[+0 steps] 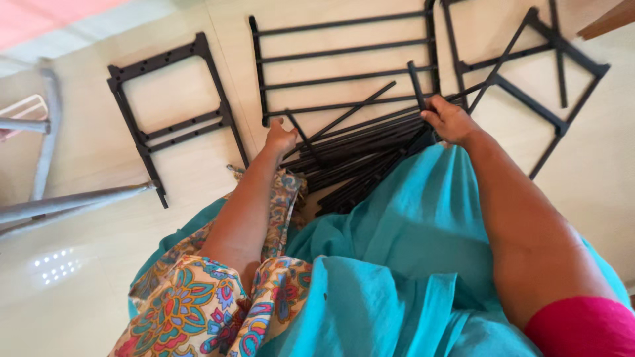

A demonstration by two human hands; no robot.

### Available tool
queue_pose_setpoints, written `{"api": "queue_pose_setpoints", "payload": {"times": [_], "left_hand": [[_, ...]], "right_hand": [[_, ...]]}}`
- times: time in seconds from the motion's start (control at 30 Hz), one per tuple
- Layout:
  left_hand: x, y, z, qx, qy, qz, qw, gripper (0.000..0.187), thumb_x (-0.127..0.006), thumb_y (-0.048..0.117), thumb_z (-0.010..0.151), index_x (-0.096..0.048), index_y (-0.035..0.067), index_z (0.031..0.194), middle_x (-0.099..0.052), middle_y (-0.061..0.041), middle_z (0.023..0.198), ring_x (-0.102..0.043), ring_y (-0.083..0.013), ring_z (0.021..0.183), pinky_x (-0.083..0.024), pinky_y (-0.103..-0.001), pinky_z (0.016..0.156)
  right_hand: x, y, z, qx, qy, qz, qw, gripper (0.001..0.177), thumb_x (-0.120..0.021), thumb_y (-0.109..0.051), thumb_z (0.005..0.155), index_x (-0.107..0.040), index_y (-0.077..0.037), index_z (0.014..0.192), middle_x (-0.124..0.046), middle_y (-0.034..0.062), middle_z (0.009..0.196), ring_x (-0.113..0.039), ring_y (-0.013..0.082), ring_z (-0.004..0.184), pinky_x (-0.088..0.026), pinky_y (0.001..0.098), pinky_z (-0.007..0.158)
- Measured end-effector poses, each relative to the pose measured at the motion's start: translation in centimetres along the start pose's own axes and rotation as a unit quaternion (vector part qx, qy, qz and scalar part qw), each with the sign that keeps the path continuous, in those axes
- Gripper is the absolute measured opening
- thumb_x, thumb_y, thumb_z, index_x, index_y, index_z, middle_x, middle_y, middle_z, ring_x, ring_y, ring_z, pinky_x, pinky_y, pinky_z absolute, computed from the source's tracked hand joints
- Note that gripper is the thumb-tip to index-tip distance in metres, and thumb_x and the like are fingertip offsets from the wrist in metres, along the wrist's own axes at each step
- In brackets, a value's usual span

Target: The person assembles a black metal frame by hand, connecting various metal rods and joints. They insert rods into slots and secure them to form a larger structure, working on the floor.

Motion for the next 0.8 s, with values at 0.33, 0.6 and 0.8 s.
{"api": "queue_pose_setpoints", "payload": {"times": [0.33, 0.6, 0.8], "left_hand": [[2.7, 7.1, -6.3, 0.045, -0.056, -0.189, 0.979, 0.072, -0.055, 0.050, 0.096, -0.030, 0.017, 0.155, -0.042, -0.011, 0.156, -0.047, -0.0322, 0.138, -0.047, -0.054, 0.107], [1.7, 14.9, -14.9, -0.212, -0.320, -0.462, 0.799, 0.075, -0.073, 0.028, 0.094, -0.032, 0.022, 0.156, -0.049, -0.011, 0.151, -0.047, -0.0368, 0.144, -0.044, -0.054, 0.114], [1.5, 17.3, -18.4, -0.245, -0.250, -0.532, 0.771, 0.040, -0.062, 0.014, 0.100, -0.047, 0.011, 0.136, -0.065, -0.015, 0.132, -0.066, -0.0371, 0.117, -0.060, -0.055, 0.092]], "right_hand": [[5.2, -4.8, -4.4, 0.189, 0.201, 0.096, 0.956, 0.022, -0.061, -0.022, 0.110, -0.056, -0.003, 0.121, -0.065, 0.0101, 0.102, -0.060, 0.0187, 0.096, -0.051, 0.0353, 0.086], [3.7, -11.0, -8.5, 0.120, 0.127, 0.463, 0.869, 0.010, -0.056, -0.024, 0.110, -0.055, -0.015, 0.108, -0.057, -0.0036, 0.087, -0.050, 0.0061, 0.073, -0.041, 0.0246, 0.059], [-0.1, -9.7, -8.3, 0.026, 0.005, 0.547, 0.837, 0.013, -0.058, -0.030, 0.108, -0.056, -0.017, 0.108, -0.060, -0.0024, 0.090, -0.056, 0.0101, 0.077, -0.045, 0.0264, 0.061]]}}
Point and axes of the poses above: each hand's wrist, its own z-axis towards the middle knuckle, its own x-axis out of the back of the hand, y = z × x, the point moved 1 cm from there along z, towards the middle knuckle
